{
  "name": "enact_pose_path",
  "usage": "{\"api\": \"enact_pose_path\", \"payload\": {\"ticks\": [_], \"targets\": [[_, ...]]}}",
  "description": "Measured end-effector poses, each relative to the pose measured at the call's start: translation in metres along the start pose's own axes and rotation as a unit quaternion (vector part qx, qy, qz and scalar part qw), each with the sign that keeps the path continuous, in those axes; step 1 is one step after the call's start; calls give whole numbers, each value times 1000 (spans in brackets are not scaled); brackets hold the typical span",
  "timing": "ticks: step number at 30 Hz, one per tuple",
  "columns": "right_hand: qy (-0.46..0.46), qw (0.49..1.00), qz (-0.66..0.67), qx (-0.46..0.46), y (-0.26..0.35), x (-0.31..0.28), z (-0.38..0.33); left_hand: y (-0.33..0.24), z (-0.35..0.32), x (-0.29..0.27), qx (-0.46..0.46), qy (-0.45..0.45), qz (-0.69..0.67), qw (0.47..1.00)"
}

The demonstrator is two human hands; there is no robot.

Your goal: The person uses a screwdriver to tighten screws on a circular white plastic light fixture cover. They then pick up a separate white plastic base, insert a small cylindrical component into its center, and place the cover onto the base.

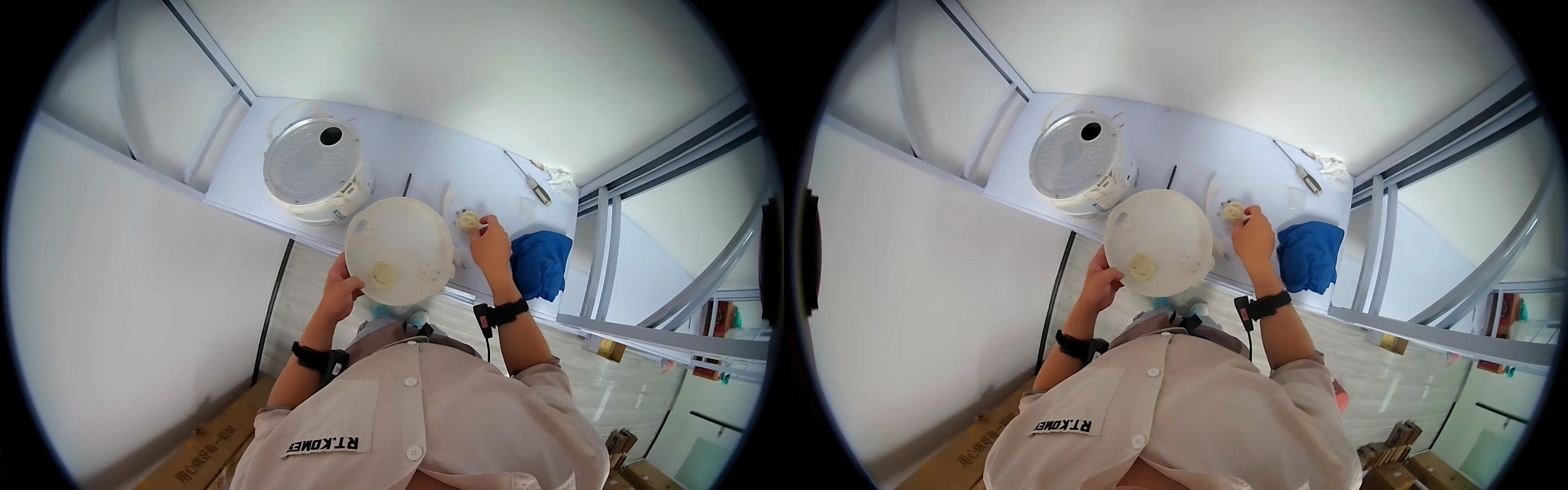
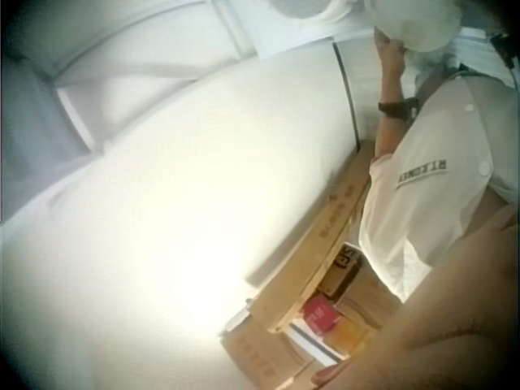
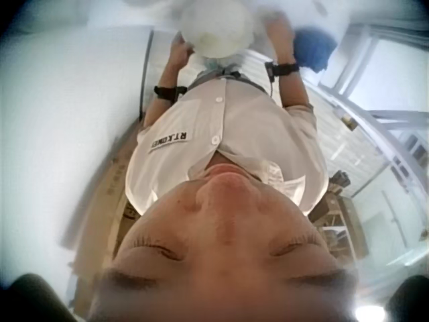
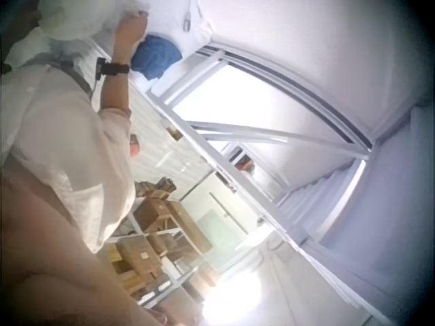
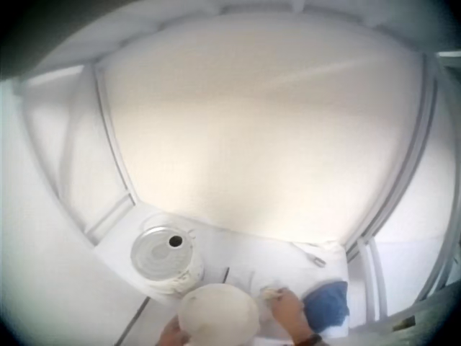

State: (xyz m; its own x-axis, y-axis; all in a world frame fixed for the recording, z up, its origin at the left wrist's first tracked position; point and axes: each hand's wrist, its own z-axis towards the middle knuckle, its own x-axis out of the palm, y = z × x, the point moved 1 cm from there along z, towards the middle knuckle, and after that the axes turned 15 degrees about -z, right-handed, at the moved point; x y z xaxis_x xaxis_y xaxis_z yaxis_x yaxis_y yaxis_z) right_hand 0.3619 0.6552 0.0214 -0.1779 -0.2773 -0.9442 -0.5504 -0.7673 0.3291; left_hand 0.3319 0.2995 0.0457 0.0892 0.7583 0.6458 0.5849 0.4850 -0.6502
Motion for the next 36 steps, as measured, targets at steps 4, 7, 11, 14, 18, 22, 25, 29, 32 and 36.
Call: {"api": "enact_pose_path", "payload": {"ticks": [4,7,11,14,18,22,25,29,32,36], "targets": [[-3,1000,3,17,3,2,0,-6,8,-4,-14,9,6,1000],[-43,998,32,18,0,-2,-1,-10,19,7,-32,24,19,999],[-83,985,151,19,2,-24,-7,-9,38,27,-56,46,38,997],[-144,962,230,-39,18,-57,-23,-5,57,40,-75,76,38,994],[-238,935,166,-204,42,-85,-57,4,78,66,-80,113,7,990],[-235,930,89,-269,49,-81,-81,7,85,96,-93,146,-2,985],[-217,933,80,-276,48,-76,-88,13,87,104,-109,157,-5,981],[-200,933,50,-294,46,-76,-92,23,91,104,-134,159,-22,978],[-192,935,42,-297,45,-73,-93,26,93,102,-140,156,-14,978],[-194,932,34,-304,46,-72,-92,26,91,99,-137,146,-7,980]]}}
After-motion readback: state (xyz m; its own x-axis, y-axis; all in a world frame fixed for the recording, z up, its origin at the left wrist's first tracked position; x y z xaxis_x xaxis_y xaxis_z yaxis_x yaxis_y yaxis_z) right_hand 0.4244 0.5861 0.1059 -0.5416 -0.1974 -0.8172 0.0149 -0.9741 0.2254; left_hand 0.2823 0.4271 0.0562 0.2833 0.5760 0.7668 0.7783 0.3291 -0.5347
